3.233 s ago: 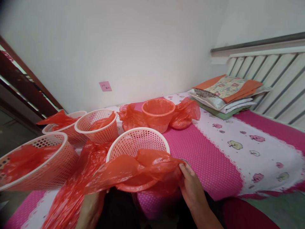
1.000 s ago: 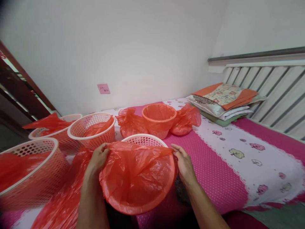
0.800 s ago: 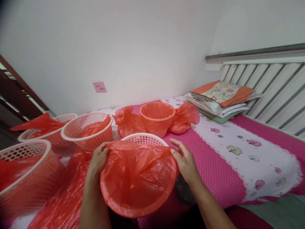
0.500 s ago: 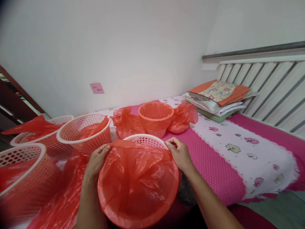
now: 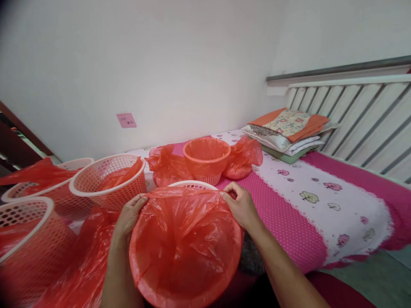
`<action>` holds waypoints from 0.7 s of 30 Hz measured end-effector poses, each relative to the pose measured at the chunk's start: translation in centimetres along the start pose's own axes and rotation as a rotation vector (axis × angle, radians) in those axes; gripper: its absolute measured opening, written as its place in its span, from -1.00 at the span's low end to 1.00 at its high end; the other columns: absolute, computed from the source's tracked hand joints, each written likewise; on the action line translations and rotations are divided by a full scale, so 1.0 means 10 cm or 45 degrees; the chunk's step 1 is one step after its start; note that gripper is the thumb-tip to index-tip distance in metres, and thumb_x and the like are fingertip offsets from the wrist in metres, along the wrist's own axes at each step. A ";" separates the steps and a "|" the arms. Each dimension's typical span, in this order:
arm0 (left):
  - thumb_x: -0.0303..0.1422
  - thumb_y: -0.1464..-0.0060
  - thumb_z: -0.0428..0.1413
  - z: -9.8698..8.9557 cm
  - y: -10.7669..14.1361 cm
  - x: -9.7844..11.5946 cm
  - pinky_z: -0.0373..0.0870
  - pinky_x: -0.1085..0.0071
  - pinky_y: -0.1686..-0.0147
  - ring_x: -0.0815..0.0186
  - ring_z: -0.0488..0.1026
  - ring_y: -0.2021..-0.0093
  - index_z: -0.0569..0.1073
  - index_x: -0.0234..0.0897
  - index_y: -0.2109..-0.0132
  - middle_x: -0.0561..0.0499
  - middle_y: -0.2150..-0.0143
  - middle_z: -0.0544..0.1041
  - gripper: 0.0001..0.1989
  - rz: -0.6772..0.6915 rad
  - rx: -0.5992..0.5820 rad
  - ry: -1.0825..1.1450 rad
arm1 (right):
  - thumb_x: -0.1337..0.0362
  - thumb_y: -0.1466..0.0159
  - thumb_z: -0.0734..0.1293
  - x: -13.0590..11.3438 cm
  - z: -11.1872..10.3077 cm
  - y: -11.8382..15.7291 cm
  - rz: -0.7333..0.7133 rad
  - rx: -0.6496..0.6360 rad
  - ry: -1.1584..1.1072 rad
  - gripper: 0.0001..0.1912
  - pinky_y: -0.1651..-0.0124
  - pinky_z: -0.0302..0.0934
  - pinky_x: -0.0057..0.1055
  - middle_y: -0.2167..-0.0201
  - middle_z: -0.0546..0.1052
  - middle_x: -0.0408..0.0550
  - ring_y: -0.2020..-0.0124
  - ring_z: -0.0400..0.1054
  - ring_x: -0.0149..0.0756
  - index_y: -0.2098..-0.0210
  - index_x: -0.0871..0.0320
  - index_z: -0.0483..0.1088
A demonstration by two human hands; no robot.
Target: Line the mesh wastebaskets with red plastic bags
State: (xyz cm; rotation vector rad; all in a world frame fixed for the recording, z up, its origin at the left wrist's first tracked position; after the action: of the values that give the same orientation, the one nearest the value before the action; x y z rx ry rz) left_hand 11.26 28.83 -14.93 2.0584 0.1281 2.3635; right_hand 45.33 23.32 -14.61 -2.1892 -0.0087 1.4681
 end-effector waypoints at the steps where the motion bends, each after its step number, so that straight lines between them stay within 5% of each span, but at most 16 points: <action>1: -0.05 0.33 0.42 0.01 0.00 0.00 0.34 0.44 0.37 0.34 0.42 0.48 0.49 -0.25 0.37 0.14 0.48 0.54 -0.55 -0.006 0.001 0.016 | 0.08 -0.14 0.37 0.04 0.01 -0.03 0.014 0.041 -0.009 -0.78 0.38 0.15 -0.36 0.55 0.43 -0.17 0.48 0.27 -0.29 0.50 0.06 0.36; 9: -0.06 0.34 0.42 0.10 -0.05 0.01 0.40 0.40 0.31 0.30 0.47 0.42 0.58 -0.28 0.33 0.07 0.42 0.61 -0.54 0.000 -0.061 -0.005 | -0.05 -0.05 0.45 0.30 0.10 -0.31 0.164 -0.006 -0.149 -0.65 0.44 0.04 -0.39 0.62 0.35 -0.23 0.53 0.16 -0.34 0.52 0.06 0.34; 21: 0.02 0.16 0.33 0.05 -0.17 -0.07 0.41 0.36 0.28 0.24 0.49 0.37 0.61 -0.23 0.29 0.03 0.36 0.62 -0.58 0.030 -0.119 -0.166 | -0.20 -0.01 0.50 0.43 0.33 -0.30 0.451 -0.354 -0.460 -0.50 0.42 0.11 -0.43 0.57 0.47 -0.21 0.51 0.26 -0.35 0.53 0.13 0.41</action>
State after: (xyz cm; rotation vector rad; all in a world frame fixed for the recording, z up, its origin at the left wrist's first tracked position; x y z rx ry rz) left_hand 11.79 30.51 -15.64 2.1733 -0.0074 2.1941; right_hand 45.05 28.47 -18.06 -2.1810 0.0578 2.1626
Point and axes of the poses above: each hand's wrist, its own y-axis away from the middle knuckle, its own z-axis out of the palm, x = y × z, the point moved 3 cm from there along -y, towards the middle knuckle
